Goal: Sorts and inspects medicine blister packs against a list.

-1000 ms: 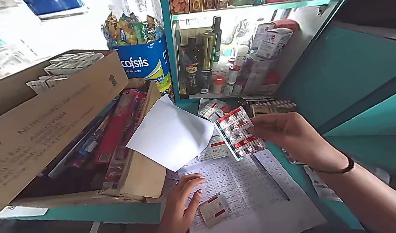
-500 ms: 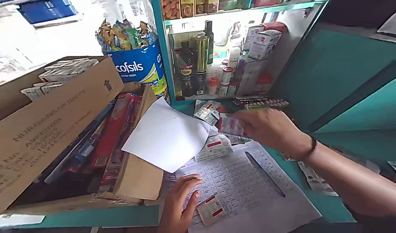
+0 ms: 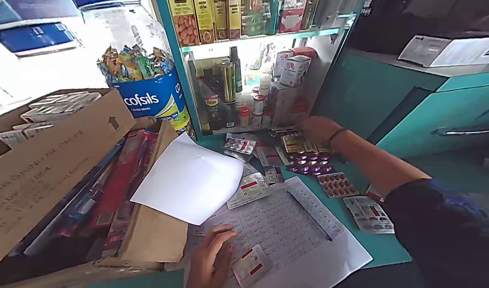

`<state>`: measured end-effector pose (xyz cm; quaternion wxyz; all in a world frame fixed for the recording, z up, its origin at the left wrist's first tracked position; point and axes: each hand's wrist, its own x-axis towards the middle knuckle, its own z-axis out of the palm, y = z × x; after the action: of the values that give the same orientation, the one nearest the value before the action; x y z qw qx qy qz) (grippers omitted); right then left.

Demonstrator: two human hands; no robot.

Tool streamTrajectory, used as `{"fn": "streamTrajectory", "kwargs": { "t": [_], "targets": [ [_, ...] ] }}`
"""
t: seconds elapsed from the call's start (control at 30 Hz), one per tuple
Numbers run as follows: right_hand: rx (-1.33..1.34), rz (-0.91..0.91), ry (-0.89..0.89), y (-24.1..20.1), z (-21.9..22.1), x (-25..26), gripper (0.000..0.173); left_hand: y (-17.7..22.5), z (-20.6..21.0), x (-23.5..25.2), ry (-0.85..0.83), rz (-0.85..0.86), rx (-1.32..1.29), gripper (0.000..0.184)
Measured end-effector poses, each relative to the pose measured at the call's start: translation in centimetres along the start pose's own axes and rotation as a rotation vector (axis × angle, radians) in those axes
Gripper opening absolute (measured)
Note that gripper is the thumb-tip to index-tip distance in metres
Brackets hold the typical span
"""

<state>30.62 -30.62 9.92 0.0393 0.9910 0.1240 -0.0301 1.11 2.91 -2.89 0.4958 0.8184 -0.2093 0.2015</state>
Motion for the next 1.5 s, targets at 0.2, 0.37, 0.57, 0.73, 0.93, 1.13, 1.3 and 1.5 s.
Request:
{"fn": "streamTrajectory", "kwargs": {
  "t": [0.2, 0.37, 0.57, 0.73, 0.93, 1.13, 1.3, 1.5],
  "targets": [
    [-0.07, -0.044, 0.142, -0.8, 1.7, -2.4, 0.015, 0.1, 0.0, 0.1, -0.01, 0.009, 0.01, 0.025],
    [-0.036, -0.341, 0.435, -1.0, 3.7, -4.7, 0.016, 0.0, 0.1, -0.1, -0.014, 0.011, 0.015, 0.026],
    [0.125, -0.074, 0.123, -1.1, 1.0, -3.2, 0.068, 0.0, 0.0, 0.0, -0.016, 0.025, 0.006, 0.026],
    [0.217, -0.103, 0.06, -0.1, 2.2, -2.0, 0.066, -0.1, 0.0, 0.0, -0.013, 0.031, 0.0, 0.026],
    [0.208, -0.179, 0.37, 0.0, 2.7, -3.2, 0.068, -0.3, 0.1, -0.1, -0.002, 0.045, 0.0, 0.026],
    [0.205, -0.392, 0.756, -2.5, 1.1, -8.4, 0.069, -0.3, 0.2, -0.1, 0.016, 0.049, -0.002, 0.025],
    [0.225, -0.53, 0.832, -5.3, -0.3, -12.4, 0.064, -0.3, 0.2, -0.1, 0.065, 0.045, -0.145, 0.03],
    [0.33, -0.834, 0.674, -10.6, 1.1, -16.2, 0.055, 2.2, 0.1, 0.7, 0.15, -0.087, -0.661, 0.07]
  ]
}}
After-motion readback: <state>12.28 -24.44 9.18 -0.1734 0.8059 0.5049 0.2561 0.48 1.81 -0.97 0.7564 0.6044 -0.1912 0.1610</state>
